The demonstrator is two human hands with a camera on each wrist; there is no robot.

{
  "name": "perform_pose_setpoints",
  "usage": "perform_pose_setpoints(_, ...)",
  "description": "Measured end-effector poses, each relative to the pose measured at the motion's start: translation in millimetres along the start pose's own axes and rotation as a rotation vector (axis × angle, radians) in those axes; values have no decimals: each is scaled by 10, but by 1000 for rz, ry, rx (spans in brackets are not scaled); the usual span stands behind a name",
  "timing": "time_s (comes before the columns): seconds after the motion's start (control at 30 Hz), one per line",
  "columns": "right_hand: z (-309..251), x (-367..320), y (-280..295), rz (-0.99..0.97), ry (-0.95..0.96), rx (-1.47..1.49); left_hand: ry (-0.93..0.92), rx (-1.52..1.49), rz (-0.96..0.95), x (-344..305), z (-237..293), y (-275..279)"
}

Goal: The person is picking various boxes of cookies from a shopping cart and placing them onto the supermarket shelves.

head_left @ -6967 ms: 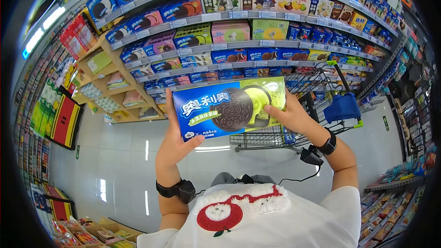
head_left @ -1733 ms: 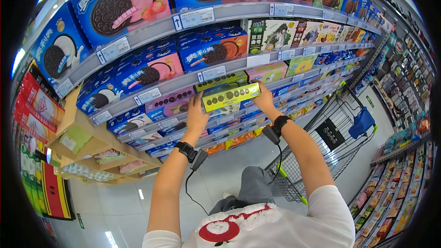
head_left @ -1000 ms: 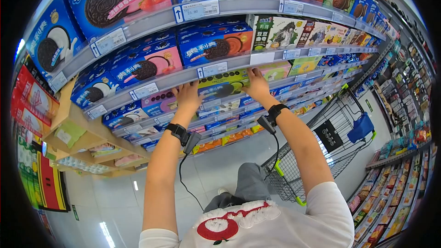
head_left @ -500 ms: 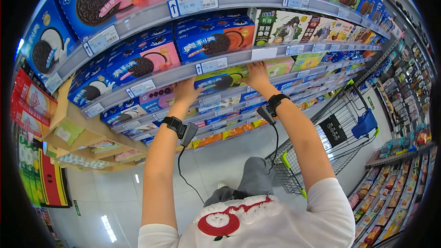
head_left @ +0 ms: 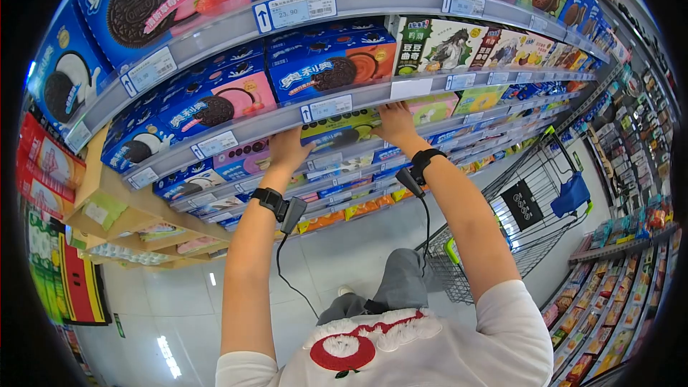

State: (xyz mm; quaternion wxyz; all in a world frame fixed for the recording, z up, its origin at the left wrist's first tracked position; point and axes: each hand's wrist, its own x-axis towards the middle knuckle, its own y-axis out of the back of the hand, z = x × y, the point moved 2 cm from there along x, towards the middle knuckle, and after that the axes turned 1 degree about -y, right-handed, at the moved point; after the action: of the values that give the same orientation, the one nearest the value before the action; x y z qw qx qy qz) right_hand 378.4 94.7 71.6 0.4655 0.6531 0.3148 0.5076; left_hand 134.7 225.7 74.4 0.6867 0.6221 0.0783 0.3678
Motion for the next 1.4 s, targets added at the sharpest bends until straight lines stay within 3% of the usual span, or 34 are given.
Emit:
perform_pose_setpoints(0.23,-137,-106,78,57,42,-160,-29,57,-93,-21,59,36)
perform_pose_setpoints(0.33,-160,-78,101,11,12,-143,-45,87,-73,-26,57,61)
perform_pose_setpoints(0.53,-178,-166,-107,137,-20,-164,-74,117,-35,-38,59,34)
perform_pose_setpoints(0.63,-270,-228,-24,57,-40,-112,-32,89,-87,-18,136,98)
perform_pose_setpoints(0.87,-561,-940,274,34,163,-118,-27,164,-34,-25,111,37)
perform_pose_setpoints(0.93,-545,-1228,225,-26,145,-54,-18,230,-57,-28,113,19)
perform_pose_setpoints(1.0,-442,-1581,174,-104,92,-18,-13,180,-84,-33,139,22)
perform_pose_setpoints(1.1,-150,-2264,72,-235,-70,-9,-71,192,116,-180,359,-159)
perform_pose_setpoints(1.17,176,-2840,-132,-280,-342,16,-118,134,272,-351,578,-323)
perform_pose_setpoints(1.27,549,-3748,-174,-362,-695,88,-235,-85,297,-721,1260,-566)
perform_pose_setpoints(1.33,642,-4375,-164,-413,-824,-30,-362,-196,190,-1032,1654,-872)
perform_pose_setpoints(1.4,702,-4895,-167,-710,-903,-16,-500,-293,41,-1356,1973,-1272)
